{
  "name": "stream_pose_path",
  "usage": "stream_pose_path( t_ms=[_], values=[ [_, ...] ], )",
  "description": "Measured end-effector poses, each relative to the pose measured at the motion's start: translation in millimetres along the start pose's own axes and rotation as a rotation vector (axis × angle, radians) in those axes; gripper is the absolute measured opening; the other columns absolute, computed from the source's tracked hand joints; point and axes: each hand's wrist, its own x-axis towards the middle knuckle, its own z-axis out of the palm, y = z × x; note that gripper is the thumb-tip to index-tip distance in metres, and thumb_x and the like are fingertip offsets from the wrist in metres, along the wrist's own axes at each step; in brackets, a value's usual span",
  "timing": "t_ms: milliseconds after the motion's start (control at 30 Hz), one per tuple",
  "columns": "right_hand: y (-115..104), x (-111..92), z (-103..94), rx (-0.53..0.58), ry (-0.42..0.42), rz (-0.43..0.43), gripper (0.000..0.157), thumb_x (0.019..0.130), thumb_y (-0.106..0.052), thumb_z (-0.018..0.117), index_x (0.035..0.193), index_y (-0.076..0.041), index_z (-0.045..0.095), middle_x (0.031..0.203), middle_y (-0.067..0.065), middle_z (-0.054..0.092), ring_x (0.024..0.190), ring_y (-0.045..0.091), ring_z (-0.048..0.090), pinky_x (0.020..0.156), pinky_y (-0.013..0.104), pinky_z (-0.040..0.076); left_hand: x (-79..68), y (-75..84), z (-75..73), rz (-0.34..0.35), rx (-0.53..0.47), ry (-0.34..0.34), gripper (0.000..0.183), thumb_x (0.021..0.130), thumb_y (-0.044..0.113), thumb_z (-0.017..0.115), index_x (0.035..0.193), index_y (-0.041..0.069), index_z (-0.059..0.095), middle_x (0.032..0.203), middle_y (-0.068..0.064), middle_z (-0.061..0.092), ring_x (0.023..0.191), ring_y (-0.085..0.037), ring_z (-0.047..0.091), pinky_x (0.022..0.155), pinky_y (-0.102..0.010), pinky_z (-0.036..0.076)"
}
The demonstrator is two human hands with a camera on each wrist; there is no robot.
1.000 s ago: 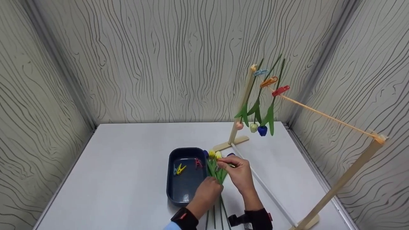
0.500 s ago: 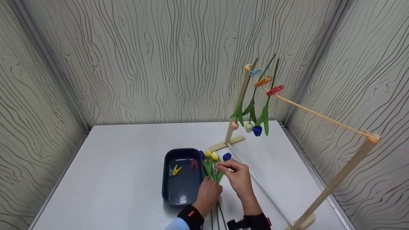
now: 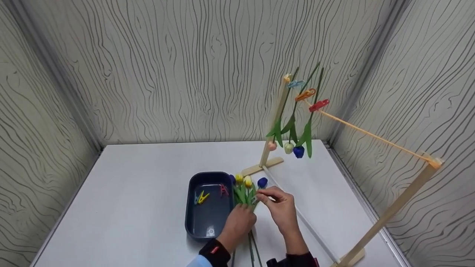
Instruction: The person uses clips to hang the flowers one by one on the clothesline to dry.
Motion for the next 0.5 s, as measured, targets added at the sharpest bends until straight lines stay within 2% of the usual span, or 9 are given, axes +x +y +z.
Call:
stream_pose_path(
  t_ms=[167, 400, 500],
  values=[
    [-7, 4, -6.6, 0.037, 0.052, -0.094, 0.015, 0.089, 0.007, 0.082, 0.104, 0.009, 0.082, 0.092, -0.002, 0.081, 0.091, 0.009, 0.077, 0.085, 0.023, 0.066, -4.1, -11.8, -5.4, -0.064, -0.206, 0.193, 0.020, 0.094, 0.010, 0.083, 0.112, 0.017, 0.081, 0.106, -0.001, 0.078, 0.094, -0.013, 0.074, 0.088, -0.026, 0.064],
    [-13, 9, -10.1, 0.090, 0.118, -0.186, 0.013, 0.089, 0.010, 0.081, 0.102, 0.011, 0.081, 0.092, -0.002, 0.081, 0.089, 0.007, 0.077, 0.082, 0.020, 0.065, -2.0, -30.9, -7.8, -0.237, -0.598, 0.448, 0.027, 0.096, -0.003, 0.076, 0.119, 0.011, 0.076, 0.112, -0.006, 0.083, 0.093, -0.018, 0.081, 0.082, -0.029, 0.068],
    [-13, 10, -8.4, 0.104, 0.136, -0.207, 0.012, 0.089, 0.011, 0.081, 0.101, 0.011, 0.080, 0.092, -0.003, 0.081, 0.089, 0.007, 0.077, 0.082, 0.019, 0.065, 3.2, -37.7, -8.0, -0.312, -0.783, 0.520, 0.024, 0.099, -0.002, 0.073, 0.119, 0.011, 0.078, 0.113, -0.006, 0.084, 0.099, -0.019, 0.081, 0.086, -0.033, 0.068]
  ],
)
